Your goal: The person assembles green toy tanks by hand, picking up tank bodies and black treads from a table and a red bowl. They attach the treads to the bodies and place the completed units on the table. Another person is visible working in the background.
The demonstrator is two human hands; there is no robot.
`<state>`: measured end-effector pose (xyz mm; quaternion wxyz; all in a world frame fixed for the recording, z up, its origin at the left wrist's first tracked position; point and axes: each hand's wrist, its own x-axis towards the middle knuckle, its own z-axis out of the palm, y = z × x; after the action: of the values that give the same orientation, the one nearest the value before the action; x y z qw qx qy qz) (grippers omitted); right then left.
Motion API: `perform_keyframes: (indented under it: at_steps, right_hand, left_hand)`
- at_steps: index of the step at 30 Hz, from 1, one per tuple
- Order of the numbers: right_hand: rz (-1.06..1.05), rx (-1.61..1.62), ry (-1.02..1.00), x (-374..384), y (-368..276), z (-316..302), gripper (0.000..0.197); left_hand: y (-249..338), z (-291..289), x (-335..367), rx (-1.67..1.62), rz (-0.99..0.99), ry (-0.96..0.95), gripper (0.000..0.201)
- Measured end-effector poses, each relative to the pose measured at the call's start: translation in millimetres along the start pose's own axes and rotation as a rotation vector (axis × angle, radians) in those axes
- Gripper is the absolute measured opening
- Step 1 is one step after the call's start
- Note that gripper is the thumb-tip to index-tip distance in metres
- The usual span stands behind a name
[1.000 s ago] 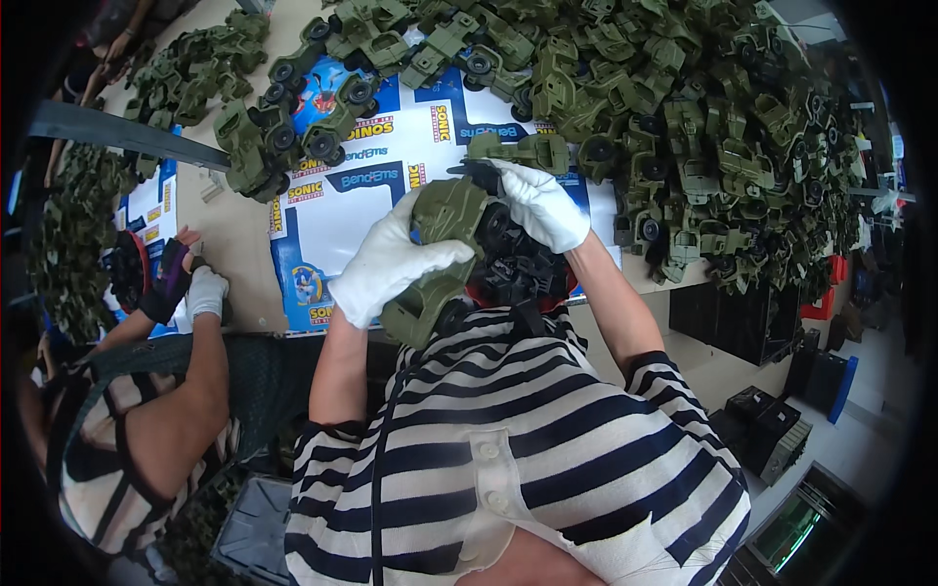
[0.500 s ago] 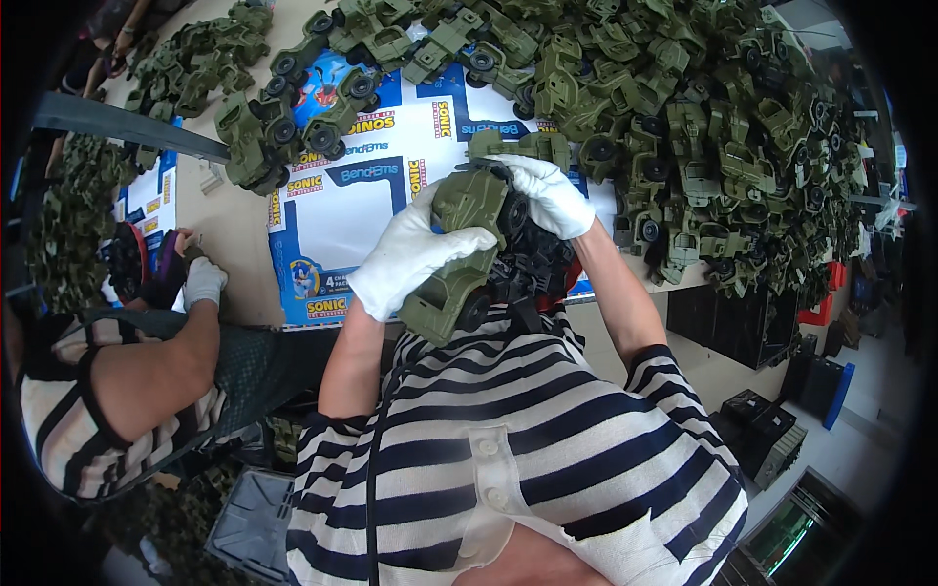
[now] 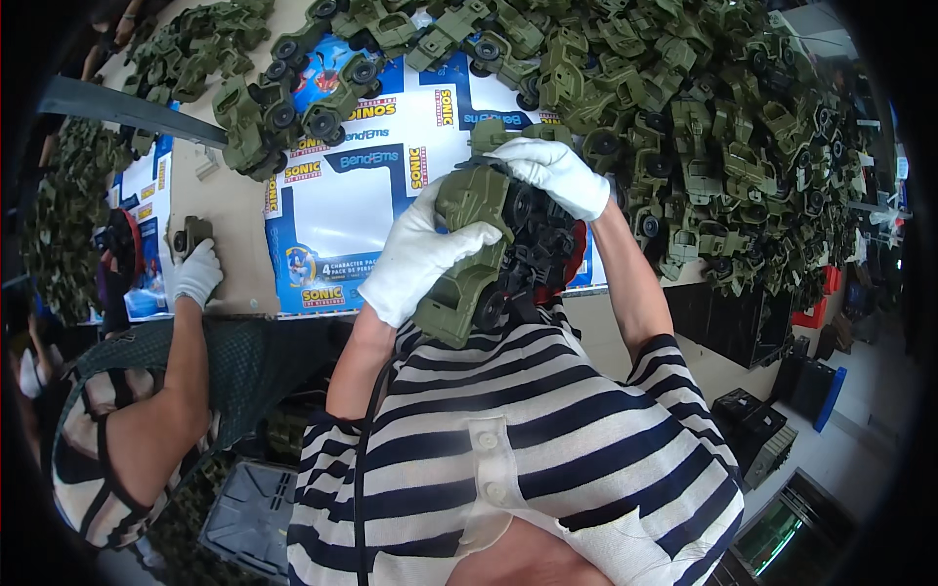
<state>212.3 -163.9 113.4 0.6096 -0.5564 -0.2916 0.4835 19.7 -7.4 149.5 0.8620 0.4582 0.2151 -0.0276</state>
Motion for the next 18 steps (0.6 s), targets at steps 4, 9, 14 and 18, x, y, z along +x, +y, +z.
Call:
perform_keyframes:
  at_steps: [4, 9, 14, 18]
  right_hand:
    - [-0.016, 0.0, 0.02, 1.9, 3.2, 7.0, 0.046]
    - [-0.142, -0.237, 0.309, -8.8, 34.2, 51.7, 0.04]
    - [-0.202, -0.268, 0.414, -19.2, 19.0, 85.9, 0.028]
    - [-0.332, -0.346, 0.392, -9.4, 23.2, 94.4, 0.026]
  left_hand:
    - [6.0, 15.0, -6.1, 0.144, 0.092, 0.089, 0.063]
    - [-18.5, 25.6, -5.5, 0.39, 0.241, 0.256, 0.097]
    - [-47.2, -0.2, -13.1, 0.309, 0.392, 0.092, 0.111]
    - [-50.8, -21.4, 5.6, 0.282, 0.597, 0.006, 0.113]
